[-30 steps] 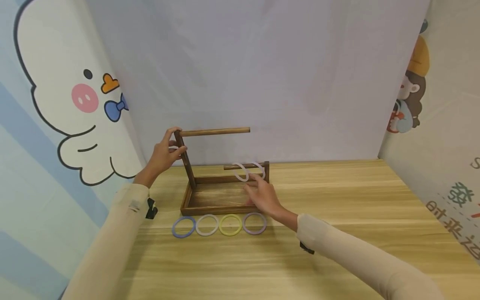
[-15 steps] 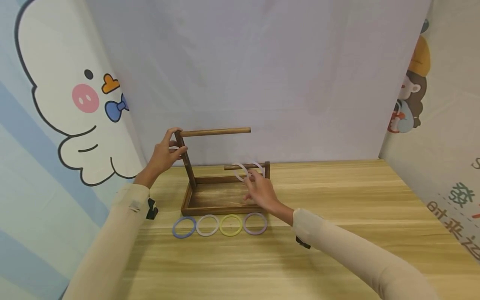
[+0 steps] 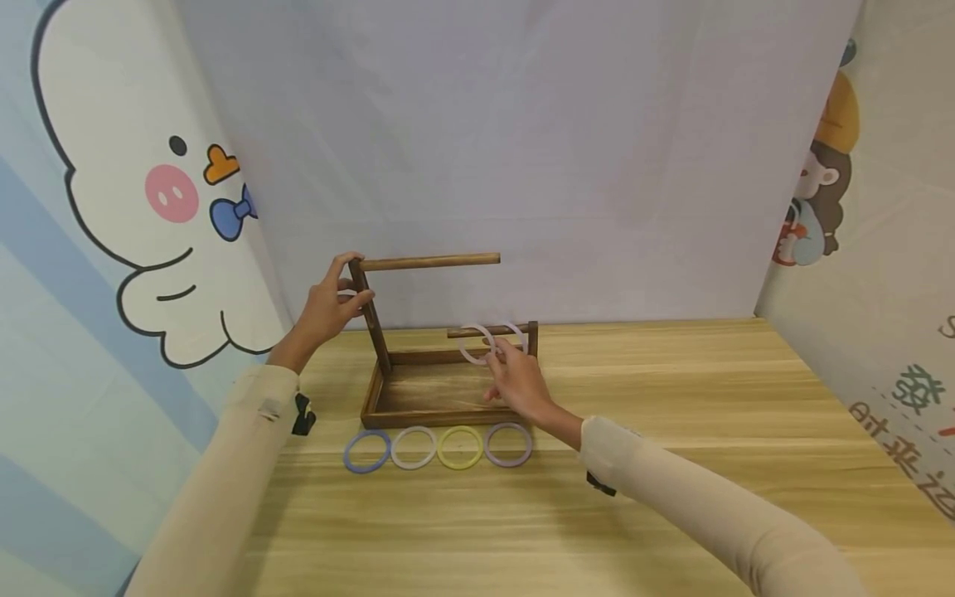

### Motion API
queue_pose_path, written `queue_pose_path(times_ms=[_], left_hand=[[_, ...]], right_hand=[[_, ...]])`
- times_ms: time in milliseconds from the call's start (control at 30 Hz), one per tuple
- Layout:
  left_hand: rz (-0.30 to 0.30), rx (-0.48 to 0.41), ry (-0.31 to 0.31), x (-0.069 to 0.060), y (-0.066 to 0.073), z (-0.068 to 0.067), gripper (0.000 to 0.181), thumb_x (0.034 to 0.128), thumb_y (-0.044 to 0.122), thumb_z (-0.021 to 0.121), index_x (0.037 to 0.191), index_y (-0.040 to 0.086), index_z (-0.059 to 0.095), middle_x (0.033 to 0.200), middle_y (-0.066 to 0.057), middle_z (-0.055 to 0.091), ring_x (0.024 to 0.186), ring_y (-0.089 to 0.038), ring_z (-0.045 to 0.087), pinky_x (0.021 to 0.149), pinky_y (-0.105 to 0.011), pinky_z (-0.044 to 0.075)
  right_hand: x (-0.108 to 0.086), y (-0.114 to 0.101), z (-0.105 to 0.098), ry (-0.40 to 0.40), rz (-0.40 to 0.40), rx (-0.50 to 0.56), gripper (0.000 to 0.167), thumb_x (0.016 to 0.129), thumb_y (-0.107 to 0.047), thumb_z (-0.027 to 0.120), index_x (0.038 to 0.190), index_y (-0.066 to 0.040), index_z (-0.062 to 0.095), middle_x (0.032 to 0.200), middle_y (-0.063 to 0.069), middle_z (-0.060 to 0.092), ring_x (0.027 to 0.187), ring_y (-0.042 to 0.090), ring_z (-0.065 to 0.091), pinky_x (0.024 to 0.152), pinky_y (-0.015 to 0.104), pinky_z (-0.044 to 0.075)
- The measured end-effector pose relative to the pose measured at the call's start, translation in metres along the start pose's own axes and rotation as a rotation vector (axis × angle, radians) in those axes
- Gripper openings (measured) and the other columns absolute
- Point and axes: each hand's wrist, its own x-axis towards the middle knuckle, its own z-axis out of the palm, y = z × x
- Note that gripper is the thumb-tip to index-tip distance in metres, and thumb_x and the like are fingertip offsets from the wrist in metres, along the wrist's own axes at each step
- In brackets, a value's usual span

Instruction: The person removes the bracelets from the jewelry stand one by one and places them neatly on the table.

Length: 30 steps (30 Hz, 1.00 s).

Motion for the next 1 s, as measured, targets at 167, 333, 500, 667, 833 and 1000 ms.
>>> queue_pose_path(times_ms=[167,333,500,667,833,1000], left_hand=[[0.0,0.011,0.0,-0.0005,0.0006,-0.001,0.063,0.1036,0.014,0.067,0.156,0.025,0.033,0.123,-0.03,0.067,0.107,-0.043,0.072,0.083,-0.051,0.064],[-0.003,-0.005,-0.003,-0.0009,0.0005,-0.0007,0.063,0.1035,0.015,0.067,0.156,0.025,0.033,0.122,-0.03,0.067,0.107,-0.043,0.072,0.084,-0.05,0.064],[-0.007,-0.017,-0.002,-0.0009,-0.0002,-0.0001,0.062,0.1036,0.015,0.067,0.155,0.026,0.034,0.122,-0.029,0.067,0.108,-0.042,0.072,0.084,-0.049,0.064],[0.006,-0.011,-0.002,-0.0013,0.0013,-0.0006,0.062,0.1037,0.014,0.067,0.155,0.024,0.034,0.122,-0.03,0.067,0.107,-0.043,0.073,0.083,-0.049,0.064],[0.01,-0.002,-0.001,-0.001,0.0022,-0.0012,0.063,0.1039,0.013,0.066,0.156,0.023,0.033,0.123,-0.031,0.066,0.107,-0.044,0.072,0.083,-0.05,0.064],[-0.001,0.003,-0.006,0.0001,0.0013,0.0005,0.063,0.104,0.015,0.066,0.156,0.025,0.033,0.124,-0.031,0.066,0.109,-0.043,0.072,0.084,-0.05,0.064]], right_hand=[[-0.0009,-0.0032,-0.0001,-0.009,-0.004,-0.002,0.04,0.112,-0.009,0.049,0.149,0.006,0.048,0.124,0.03,0.068,0.06,0.031,0.074,0.063,0.049,0.064],[-0.0011,-0.004,-0.0002,-0.011,0.01,-0.022,0.043,0.112,-0.009,0.049,0.151,0.008,0.045,0.127,0.031,0.067,0.061,0.035,0.073,0.063,0.051,0.064],[-0.0006,-0.0049,-0.001,-0.018,0.004,-0.033,0.043,0.111,-0.009,0.05,0.15,0.009,0.046,0.122,0.029,0.07,0.059,0.033,0.073,0.062,0.051,0.064],[0.0004,-0.0065,-0.0013,-0.024,0.006,-0.025,0.039,0.111,-0.008,0.05,0.146,0.007,0.05,0.117,0.027,0.072,0.059,0.036,0.073,0.062,0.054,0.063],[0.0025,-0.009,-0.0001,-0.037,0.027,-0.029,0.041,0.112,-0.01,0.05,0.15,0.006,0.048,0.125,0.028,0.069,0.063,0.041,0.073,0.064,0.055,0.063],[0.0037,-0.0096,0.0014,-0.048,0.019,-0.037,0.044,0.111,-0.009,0.05,0.152,0.006,0.044,0.124,0.029,0.069,0.063,0.042,0.072,0.063,0.052,0.064]])
